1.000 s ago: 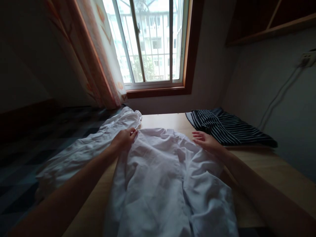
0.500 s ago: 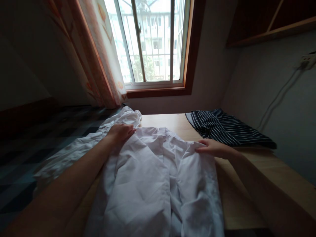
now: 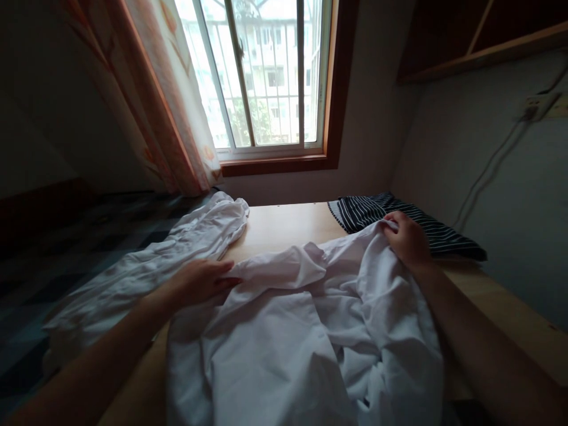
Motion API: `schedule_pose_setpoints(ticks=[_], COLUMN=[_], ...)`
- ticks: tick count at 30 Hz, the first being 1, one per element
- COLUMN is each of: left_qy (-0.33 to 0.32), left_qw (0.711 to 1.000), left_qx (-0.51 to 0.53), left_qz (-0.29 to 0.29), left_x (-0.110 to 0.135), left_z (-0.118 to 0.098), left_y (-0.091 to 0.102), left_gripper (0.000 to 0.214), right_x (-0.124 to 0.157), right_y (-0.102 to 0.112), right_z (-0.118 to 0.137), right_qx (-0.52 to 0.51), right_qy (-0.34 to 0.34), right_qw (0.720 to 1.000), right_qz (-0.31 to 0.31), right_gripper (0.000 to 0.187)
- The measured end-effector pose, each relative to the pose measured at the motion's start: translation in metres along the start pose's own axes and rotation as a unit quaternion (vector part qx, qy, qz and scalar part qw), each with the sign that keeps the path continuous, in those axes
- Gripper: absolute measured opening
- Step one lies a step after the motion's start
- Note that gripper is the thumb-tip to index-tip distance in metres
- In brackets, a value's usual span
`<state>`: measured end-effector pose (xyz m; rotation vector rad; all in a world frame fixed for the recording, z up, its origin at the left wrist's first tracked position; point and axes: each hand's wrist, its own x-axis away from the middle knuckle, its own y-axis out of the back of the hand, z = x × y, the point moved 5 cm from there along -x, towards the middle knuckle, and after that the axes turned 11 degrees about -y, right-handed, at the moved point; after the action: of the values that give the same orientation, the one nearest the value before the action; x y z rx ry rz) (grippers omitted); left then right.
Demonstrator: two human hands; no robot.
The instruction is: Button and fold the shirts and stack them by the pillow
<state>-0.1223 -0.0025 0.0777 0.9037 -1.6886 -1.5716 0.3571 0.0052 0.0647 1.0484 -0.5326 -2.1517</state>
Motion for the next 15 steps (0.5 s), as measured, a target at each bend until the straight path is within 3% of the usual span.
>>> schedule_pose_setpoints(ticks=[4, 8, 12, 15], left_qy=[0.056, 0.001, 0.041, 0.024], left_qw=[0.996, 0.994, 0.980, 0.984], left_qx=[-0.070, -0.092, -0.190, -0.161], left_qz=[0.015, 0.059, -0.039, -0.067], left_x=[-0.002, -0.022, -0.058, -0.089], left_z=[0.003, -0.023, -0.053, -0.068], left_y=[0.014, 0.021, 0.025, 0.013], left_gripper=[0.021, 0.020, 0.026, 0.031], right_x=[0.018, 0.036, 0.043, 0.045], right_y=[-0.024, -0.037, -0.043, -0.050], right_z=[0.017, 0.033, 0.038, 0.038], right_qx=[-0.088, -0.126, -0.154, -0.168], right_qy=[0.006, 0.019, 0.023, 0.046], right_qw=[0.991, 0.976, 0.965, 0.959], right_qz=[0.101, 0.177, 0.209, 0.224], right_gripper=[0.020, 0.022, 0.027, 0.033])
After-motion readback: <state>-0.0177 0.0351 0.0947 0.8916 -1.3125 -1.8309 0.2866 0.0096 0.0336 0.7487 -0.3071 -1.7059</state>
